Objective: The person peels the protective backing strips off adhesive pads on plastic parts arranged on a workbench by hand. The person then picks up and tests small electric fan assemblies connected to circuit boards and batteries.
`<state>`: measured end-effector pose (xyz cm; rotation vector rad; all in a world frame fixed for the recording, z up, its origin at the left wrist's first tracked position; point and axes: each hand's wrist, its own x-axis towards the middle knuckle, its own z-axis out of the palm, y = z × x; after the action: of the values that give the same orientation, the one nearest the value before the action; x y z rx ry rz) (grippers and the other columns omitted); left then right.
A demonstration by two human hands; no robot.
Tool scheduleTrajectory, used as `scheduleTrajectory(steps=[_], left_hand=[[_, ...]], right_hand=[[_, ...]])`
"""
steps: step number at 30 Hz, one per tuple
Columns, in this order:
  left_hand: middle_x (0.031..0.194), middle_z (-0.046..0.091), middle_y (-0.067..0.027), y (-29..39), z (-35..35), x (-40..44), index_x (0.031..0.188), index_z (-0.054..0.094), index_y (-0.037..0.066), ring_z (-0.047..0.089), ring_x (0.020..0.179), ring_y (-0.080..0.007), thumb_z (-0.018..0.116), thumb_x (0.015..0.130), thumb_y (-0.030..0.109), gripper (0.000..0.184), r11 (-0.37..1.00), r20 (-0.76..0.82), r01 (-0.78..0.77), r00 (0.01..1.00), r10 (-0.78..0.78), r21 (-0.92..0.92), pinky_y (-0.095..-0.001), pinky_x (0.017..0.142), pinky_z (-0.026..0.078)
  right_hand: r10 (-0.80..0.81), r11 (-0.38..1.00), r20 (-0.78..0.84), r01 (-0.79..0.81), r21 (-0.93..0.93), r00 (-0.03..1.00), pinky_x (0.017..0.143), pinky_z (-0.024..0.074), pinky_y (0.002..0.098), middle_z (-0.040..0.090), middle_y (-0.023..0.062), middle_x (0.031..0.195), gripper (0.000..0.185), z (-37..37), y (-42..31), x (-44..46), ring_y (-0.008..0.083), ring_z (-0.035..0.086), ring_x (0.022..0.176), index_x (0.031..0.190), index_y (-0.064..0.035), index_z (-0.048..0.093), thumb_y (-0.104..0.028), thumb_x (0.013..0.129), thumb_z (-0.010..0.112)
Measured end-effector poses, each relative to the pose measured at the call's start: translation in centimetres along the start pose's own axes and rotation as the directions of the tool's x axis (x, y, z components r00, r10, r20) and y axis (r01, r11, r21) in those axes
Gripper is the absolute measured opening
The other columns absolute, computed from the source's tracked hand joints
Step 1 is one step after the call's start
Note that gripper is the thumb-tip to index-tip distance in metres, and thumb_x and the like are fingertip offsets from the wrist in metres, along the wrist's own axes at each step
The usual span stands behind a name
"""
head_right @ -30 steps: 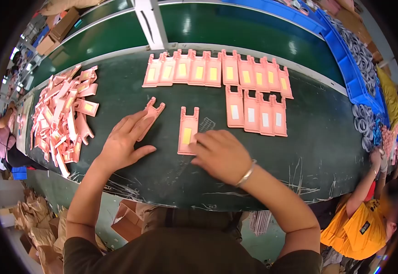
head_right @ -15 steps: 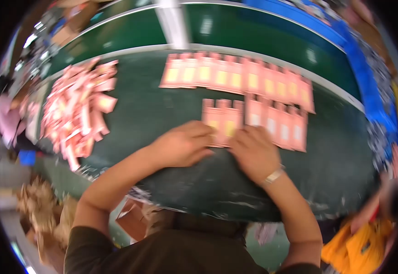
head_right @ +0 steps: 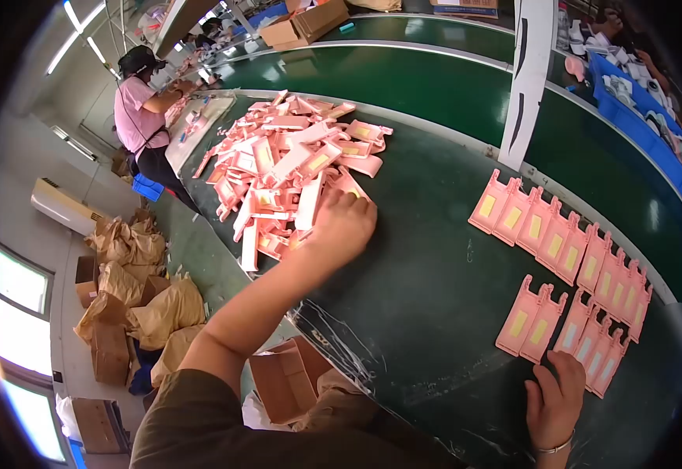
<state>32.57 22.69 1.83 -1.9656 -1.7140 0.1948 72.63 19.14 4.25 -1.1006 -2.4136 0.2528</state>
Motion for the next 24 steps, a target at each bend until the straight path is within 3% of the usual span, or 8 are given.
scheduleTrajectory(steps=[2, 3, 8, 10, 17, 22, 24], left_hand=[[0.076, 0.06, -0.0065, 0.9, -0.5, -0.5, 0.081, 0.061, 0.006, 0.06, 0.077, -0.0219, 0.053, 0.072, 0.01, 0.012, 0.974, -0.075, -0.004, 0.997, -0.013, -0.224, -0.0347, 0.074, 0.046], [0.077, 0.061, -0.0069, 1.6, -0.9, -0.9, 0.077, 0.06, 0.005, 0.06, 0.074, -0.0208, 0.053, 0.07, 0.011, 0.012, 0.965, -0.121, -0.011, 0.992, -0.022, -0.264, -0.0313, 0.073, 0.046], [0.07, 0.055, -0.0042, 6.2, -4.3, -3.3, 0.076, 0.059, 0.007, 0.057, 0.068, -0.0208, 0.056, 0.067, 0.01, 0.01, 0.845, -0.281, -0.202, 0.958, 0.065, -0.495, -0.0325, 0.066, 0.046], [0.076, 0.058, -0.0042, 8.1, -6.2, -3.3, 0.082, 0.06, 0.007, 0.058, 0.074, -0.0219, 0.063, 0.07, 0.008, 0.012, 0.793, -0.246, -0.279, 0.955, 0.168, -0.542, -0.0338, 0.07, 0.047], [0.082, 0.056, -0.0055, 13.5, -7.7, -0.6, 0.084, 0.06, 0.004, 0.057, 0.08, -0.0218, 0.063, 0.069, 0.006, 0.016, 0.567, -0.39, -0.54, 0.842, 0.373, -0.622, -0.0336, 0.073, 0.048], [0.087, 0.057, -0.0068, 13.9, -7.8, 1.1, 0.089, 0.06, 0.004, 0.058, 0.083, -0.0239, 0.065, 0.07, 0.008, 0.02, 0.436, -0.409, -0.57, 0.815, 0.411, -0.697, -0.0346, 0.076, 0.048], [0.095, 0.058, -0.0093, 13.6, -7.9, 1.4, 0.097, 0.059, 0.003, 0.057, 0.089, -0.0271, 0.068, 0.069, 0.014, 0.031, 0.379, -0.35, -0.509, 0.84, 0.416, -0.773, -0.0366, 0.08, 0.047]], right_hand=[[-0.021, 1.0, 0.001, 0.021, -0.004, 1.0, 0.086, 0.0408, 0.0431, 0.055, 0.0156, 0.105, 0.025, 0.1, -0.2, 0.0, 0.0362, 0.051, 0.1, 0.088, -0.0012, 0.059, -0.002, 0.063, 0.067], [-0.035, 0.999, 0.014, 0.036, -0.015, 0.999, 0.086, 0.0409, 0.0432, 0.055, 0.0154, 0.105, 0.025, -0.1, -0.4, -0.3, 0.0361, 0.051, 0.1, 0.087, -0.0015, 0.059, -0.002, 0.063, 0.067], [-0.012, 0.998, 0.072, 0.016, -0.054, 0.997, 0.083, 0.0433, 0.0403, 0.056, 0.0131, 0.103, 0.028, -0.9, -0.3, -0.7, 0.0328, 0.053, 0.097, 0.089, -0.0042, 0.061, -0.006, 0.063, 0.071], [-0.033, 0.997, 0.039, 0.036, -0.068, 0.999, 0.083, 0.044, 0.0395, 0.057, 0.0102, 0.103, 0.027, -0.8, 0.2, -0.7, 0.0301, 0.053, 0.098, 0.089, -0.0055, 0.061, -0.008, 0.064, 0.071], [-0.054, 0.998, -0.016, 0.053, -0.039, 0.998, 0.083, 0.043, 0.0373, 0.056, 0.0074, 0.103, 0.025, -0.8, 1.3, -0.5, 0.0272, 0.053, 0.098, 0.089, -0.0073, 0.06, -0.01, 0.066, 0.071], [-0.034, 0.999, 0.022, 0.034, -0.011, 0.999, 0.081, 0.043, 0.0366, 0.057, 0.0066, 0.098, 0.022, -0.5, 2.7, 0.3, 0.0245, 0.053, 0.096, 0.088, -0.007, 0.061, -0.009, 0.068, 0.069], [-0.03, 0.999, 0.043, 0.028, 0.037, 0.999, 0.075, 0.0429, 0.0351, 0.056, 0.0049, 0.087, 0.015, -0.2, 3.4, 0.9, 0.022, 0.053, 0.088, 0.084, -0.0074, 0.061, -0.008, 0.07, 0.065]])
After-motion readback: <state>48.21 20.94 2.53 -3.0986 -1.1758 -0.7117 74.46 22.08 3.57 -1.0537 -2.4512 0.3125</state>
